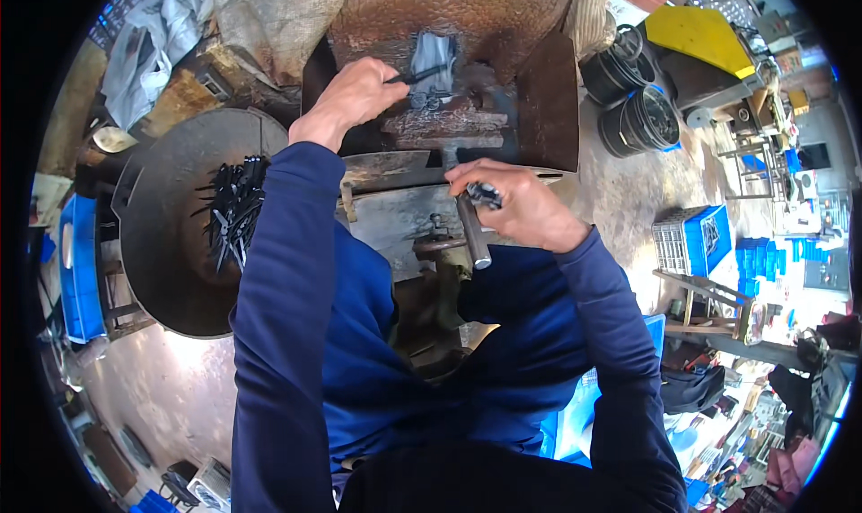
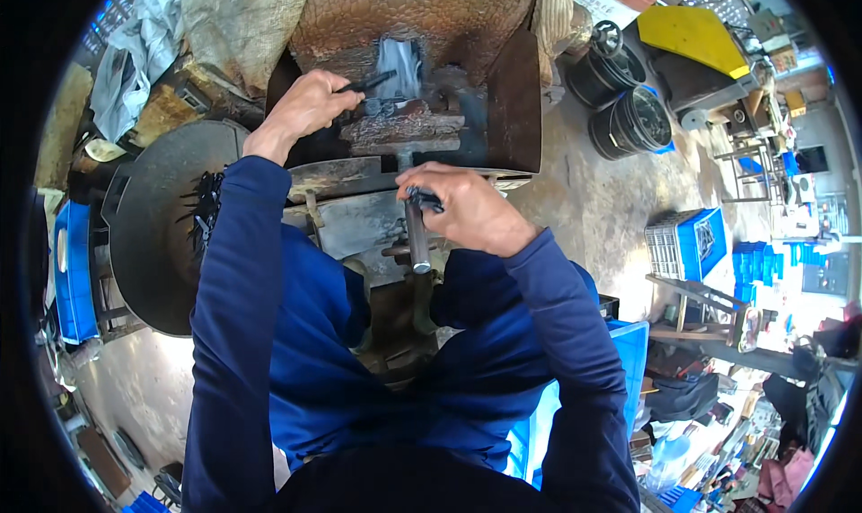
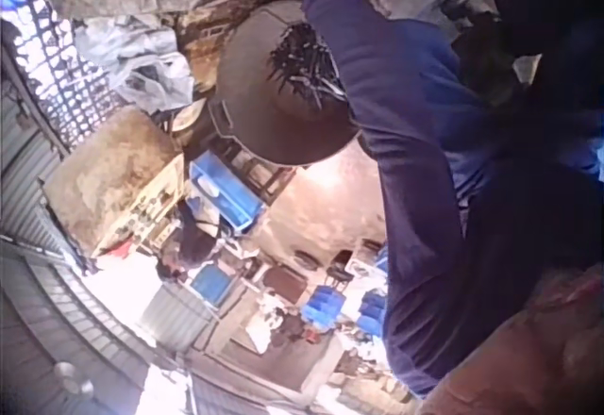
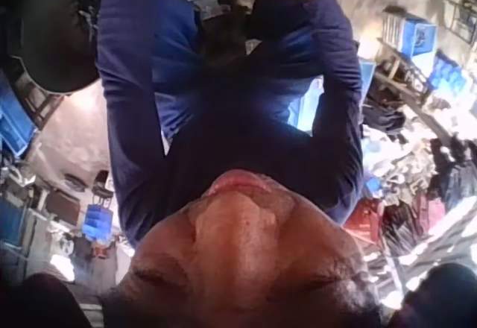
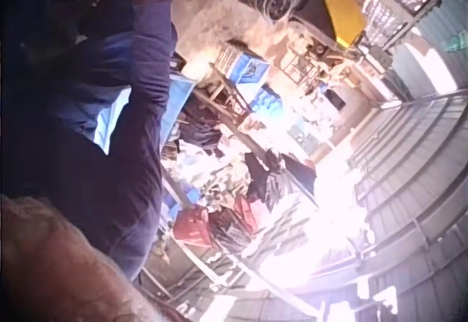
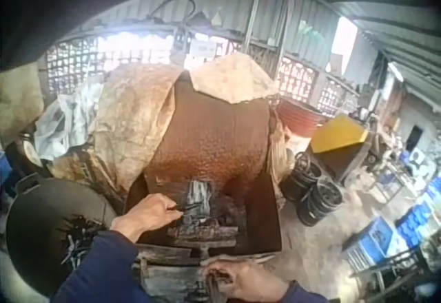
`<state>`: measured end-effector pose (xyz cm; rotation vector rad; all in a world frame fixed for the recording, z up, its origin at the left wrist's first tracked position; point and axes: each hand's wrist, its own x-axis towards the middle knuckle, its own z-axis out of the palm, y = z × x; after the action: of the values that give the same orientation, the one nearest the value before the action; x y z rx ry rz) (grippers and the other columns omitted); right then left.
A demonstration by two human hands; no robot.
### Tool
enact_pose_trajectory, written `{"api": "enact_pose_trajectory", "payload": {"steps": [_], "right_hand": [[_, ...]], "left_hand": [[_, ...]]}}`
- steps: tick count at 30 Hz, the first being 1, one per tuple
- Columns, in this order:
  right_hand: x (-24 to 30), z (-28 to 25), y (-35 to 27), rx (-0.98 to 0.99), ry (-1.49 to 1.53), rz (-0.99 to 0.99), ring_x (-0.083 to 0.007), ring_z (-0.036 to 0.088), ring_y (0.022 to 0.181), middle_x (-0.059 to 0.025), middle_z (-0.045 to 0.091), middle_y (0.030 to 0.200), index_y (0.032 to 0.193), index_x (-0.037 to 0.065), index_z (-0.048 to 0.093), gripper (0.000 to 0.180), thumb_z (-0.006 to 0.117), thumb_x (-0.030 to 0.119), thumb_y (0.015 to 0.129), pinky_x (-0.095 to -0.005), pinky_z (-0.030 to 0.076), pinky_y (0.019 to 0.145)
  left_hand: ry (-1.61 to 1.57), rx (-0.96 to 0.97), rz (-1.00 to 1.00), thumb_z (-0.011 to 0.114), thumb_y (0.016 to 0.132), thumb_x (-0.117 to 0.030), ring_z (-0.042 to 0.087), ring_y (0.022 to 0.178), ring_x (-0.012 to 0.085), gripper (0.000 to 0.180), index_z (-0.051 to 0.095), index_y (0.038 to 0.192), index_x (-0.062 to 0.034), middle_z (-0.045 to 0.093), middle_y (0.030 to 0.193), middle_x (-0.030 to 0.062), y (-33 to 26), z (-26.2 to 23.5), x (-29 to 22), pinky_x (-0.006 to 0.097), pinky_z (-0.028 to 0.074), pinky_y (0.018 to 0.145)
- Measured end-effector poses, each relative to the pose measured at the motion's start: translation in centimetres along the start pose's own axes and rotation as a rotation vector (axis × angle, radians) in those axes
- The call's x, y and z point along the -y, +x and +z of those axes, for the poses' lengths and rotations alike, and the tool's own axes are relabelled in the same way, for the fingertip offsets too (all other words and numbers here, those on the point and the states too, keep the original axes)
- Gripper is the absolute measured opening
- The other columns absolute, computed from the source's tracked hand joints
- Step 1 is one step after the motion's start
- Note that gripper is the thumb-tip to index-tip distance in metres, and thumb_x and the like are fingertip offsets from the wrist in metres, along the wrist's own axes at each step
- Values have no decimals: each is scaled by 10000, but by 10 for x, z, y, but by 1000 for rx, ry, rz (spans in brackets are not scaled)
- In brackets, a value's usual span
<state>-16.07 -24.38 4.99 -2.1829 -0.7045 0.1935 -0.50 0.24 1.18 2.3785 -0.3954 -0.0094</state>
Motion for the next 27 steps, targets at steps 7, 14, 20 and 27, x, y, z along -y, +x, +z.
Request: {"api": "enact_pose_trajectory", "payload": {"steps": [7, 14, 20, 27], "right_hand": [[5, -15, 26, -282, 582, 495, -107, 566, 618, -79, 676, 1089, 1084, 18, 620, 167, 607, 69, 926, -295, 520, 539], [5, -22, 59, -734, 1023, 414, -69, 363, 485, -109, 677, 1067, 1119, 16, 586, 219, 616, 165, 961, -280, 446, 489], [9, -18, 79, -755, 995, 299, -71, 373, 464, -48, 626, 790, 1091, 25, 599, 193, 627, 165, 961, -292, 441, 489], [4, -21, 71, -832, 745, 327, -68, 363, 443, 36, 420, 536, 1036, 29, 622, 141, 638, 143, 956, -295, 436, 486]], "left_hand": [[18, 206, 17, 655, 893, -257, 665, 999, 330, 420, 636, 1172, 57, 710, 1005, 208, 12, 8, 17, 374, 496, 873], [-499, 107, -63, 623, 944, -256, 449, 507, 75, 265, 696, 927, -1, 663, 743, 19, 4, -12, -40, 264, 356, 489], [-859, 262, -123, 644, 926, -266, 375, 522, 16, 238, 714, 967, -43, 700, 784, 8, -15, -15, -73, 220, 297, 474], [-828, 163, -107, 601, 941, -240, 398, 535, 31, 250, 703, 951, -12, 664, 749, 15, -10, -9, -68, 219, 296, 483]]}}
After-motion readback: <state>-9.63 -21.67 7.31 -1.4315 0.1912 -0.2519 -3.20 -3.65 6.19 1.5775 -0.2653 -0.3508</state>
